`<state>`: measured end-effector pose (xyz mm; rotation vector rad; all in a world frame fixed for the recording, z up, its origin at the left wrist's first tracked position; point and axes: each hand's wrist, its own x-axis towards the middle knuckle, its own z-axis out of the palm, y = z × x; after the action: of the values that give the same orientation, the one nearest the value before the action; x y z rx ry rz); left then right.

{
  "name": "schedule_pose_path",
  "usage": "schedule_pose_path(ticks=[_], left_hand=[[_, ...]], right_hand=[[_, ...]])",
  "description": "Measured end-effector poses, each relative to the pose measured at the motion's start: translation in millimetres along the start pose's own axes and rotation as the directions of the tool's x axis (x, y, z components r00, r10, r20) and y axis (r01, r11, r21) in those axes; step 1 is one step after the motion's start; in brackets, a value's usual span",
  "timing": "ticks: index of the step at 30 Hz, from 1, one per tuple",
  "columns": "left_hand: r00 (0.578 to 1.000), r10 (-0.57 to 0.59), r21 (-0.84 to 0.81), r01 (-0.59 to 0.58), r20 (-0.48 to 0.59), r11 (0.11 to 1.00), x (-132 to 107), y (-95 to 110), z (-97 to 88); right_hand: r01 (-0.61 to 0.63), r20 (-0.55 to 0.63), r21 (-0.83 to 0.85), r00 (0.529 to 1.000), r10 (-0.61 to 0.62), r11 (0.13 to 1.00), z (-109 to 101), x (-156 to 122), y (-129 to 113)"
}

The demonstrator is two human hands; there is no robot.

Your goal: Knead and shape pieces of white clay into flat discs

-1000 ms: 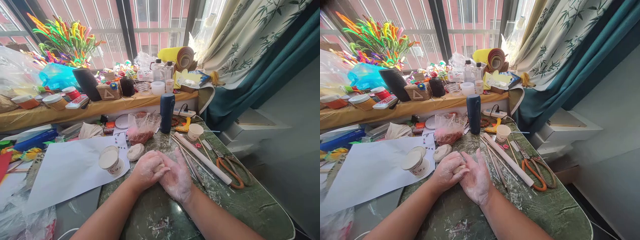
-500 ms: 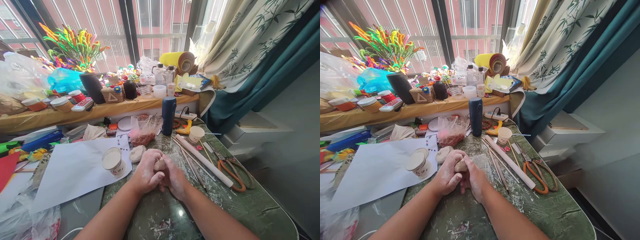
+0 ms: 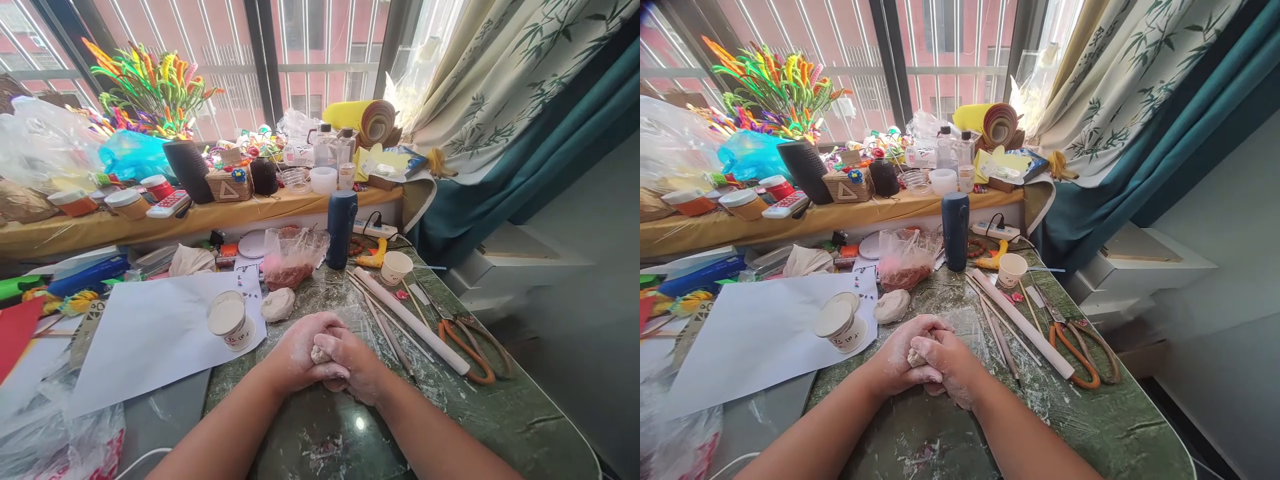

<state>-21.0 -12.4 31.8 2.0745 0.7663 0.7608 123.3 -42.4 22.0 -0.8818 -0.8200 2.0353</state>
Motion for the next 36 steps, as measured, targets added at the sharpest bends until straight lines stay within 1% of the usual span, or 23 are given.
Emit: schedule_pose_path(ticks=[2,6,8,10,12,15,17,20,23,25,27,29,32,34,36], left_hand=[[1.000,0.028,-0.006,-0.028,0.004,1.000,-0.7,0.9,-0.8],[0.991,0.133,0.012,-0.133,-0.010,0.991,-3.1,3.2,-0.7],[0.987,0.156,0.040,-0.155,-0.026,0.987,-4.1,4.2,-0.1],[0.988,0.146,0.063,-0.143,-0.047,0.988,-4.2,4.1,0.4],[0.991,0.106,0.090,-0.098,-0.083,0.991,-3.3,2.9,1.2],[0.988,0.022,0.170,0.004,-0.151,0.985,-0.5,0.9,3.3],[0.985,0.008,0.235,0.034,-0.172,0.971,1.0,0.5,5.0],[0.977,0.077,0.281,-0.019,-0.198,0.960,0.9,1.3,6.9],[0.966,0.133,0.242,-0.077,-0.221,0.967,-0.3,0.0,7.0],[0.969,0.115,0.200,-0.071,-0.220,0.977,-0.2,-4.0,6.7],[0.963,0.072,0.172,-0.028,-0.258,0.985,1.1,-10.7,6.9],[0.942,0.029,0.167,0.028,-0.333,0.986,3.1,-19.0,7.7],[0.892,-0.009,0.160,0.092,-0.452,0.983,5.2,-30.0,8.5],[0.852,-0.013,0.142,0.103,-0.524,0.984,5.4,-34.1,8.1],[0.826,-0.009,0.120,0.093,-0.564,0.988,5.0,-35.1,7.1]], right_hand=[[0.037,0.011,-0.017,0.999,-0.037,0.999,-1.8,-0.2,3.1],[0.109,-0.027,0.018,0.994,-0.109,0.994,-4.4,0.6,13.2],[0.126,-0.051,0.038,0.991,-0.124,0.991,-3.5,1.1,18.1],[0.104,-0.070,0.086,0.993,-0.098,0.991,-1.0,1.9,20.5],[0.082,-0.056,0.154,0.996,-0.075,0.985,2.7,2.7,19.4],[0.109,-0.039,0.214,0.994,-0.103,0.971,8.4,4.0,14.7],[0.119,-0.049,0.226,0.993,-0.111,0.967,10.7,4.6,13.2],[0.121,-0.070,0.207,0.992,-0.109,0.971,11.1,4.7,15.8],[0.143,-0.074,0.178,0.989,-0.132,0.974,9.9,4.1,18.4],[0.194,-0.107,0.179,0.978,-0.177,0.965,8.8,3.7,15.4],[0.249,-0.147,0.183,0.963,-0.224,0.951,6.8,4.1,8.7],[0.241,-0.142,0.207,0.966,-0.214,0.948,3.1,5.7,1.1],[0.140,-0.093,0.317,0.989,-0.116,0.938,-4.3,10.0,-5.5],[0.120,-0.118,0.413,0.990,-0.078,0.903,-9.0,12.8,-6.2],[0.144,-0.182,0.470,0.981,-0.065,0.871,-12.4,14.8,-5.6]])
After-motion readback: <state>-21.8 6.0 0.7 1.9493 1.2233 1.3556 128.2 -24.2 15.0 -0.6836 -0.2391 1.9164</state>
